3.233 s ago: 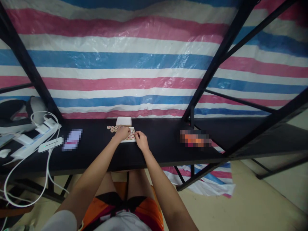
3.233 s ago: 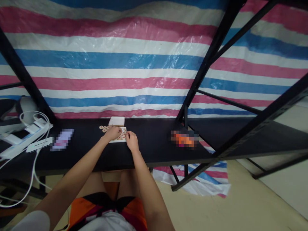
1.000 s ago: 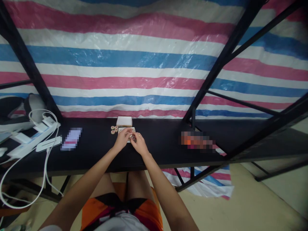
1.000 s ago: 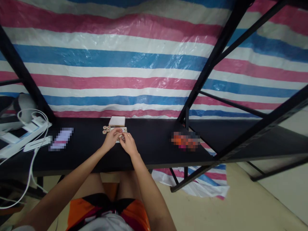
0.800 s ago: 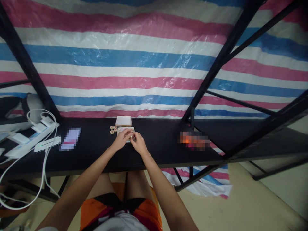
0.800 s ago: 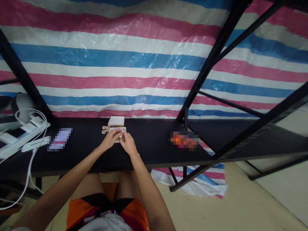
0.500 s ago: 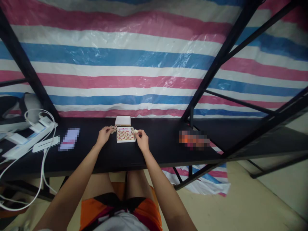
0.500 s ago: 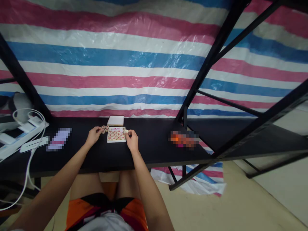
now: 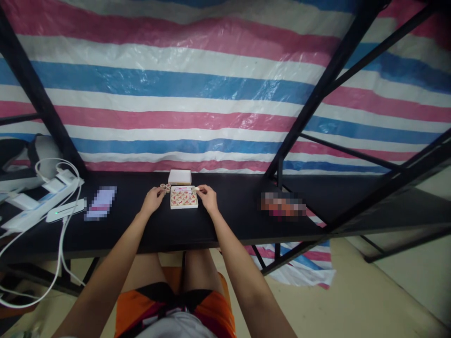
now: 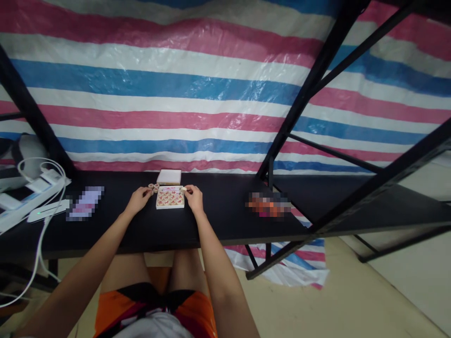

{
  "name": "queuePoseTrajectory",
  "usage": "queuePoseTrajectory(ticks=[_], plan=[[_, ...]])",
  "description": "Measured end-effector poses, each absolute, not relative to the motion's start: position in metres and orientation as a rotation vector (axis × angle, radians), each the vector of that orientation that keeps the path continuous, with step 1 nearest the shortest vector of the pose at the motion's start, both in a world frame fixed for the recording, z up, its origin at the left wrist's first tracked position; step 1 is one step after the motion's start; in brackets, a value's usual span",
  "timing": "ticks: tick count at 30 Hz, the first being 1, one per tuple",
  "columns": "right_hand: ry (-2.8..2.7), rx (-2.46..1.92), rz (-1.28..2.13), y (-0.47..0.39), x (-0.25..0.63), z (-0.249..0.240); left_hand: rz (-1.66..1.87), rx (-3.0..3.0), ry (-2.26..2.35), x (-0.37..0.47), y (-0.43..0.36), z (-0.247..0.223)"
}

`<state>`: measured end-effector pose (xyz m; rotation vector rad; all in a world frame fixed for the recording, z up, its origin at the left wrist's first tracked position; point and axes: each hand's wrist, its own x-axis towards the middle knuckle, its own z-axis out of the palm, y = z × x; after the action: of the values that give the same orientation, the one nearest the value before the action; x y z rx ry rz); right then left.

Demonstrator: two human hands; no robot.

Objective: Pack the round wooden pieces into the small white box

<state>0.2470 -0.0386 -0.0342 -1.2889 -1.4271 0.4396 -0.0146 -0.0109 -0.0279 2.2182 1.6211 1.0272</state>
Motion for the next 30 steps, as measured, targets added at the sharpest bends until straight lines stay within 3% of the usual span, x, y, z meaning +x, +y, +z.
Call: queuePoseTrajectory(ticks=[30], plan=[[-1.612, -1.241, 0.311, -0.051, 0.241, -0.033, 0.998, 2.24, 1.696, -0.017, -0.009, -0.032]])
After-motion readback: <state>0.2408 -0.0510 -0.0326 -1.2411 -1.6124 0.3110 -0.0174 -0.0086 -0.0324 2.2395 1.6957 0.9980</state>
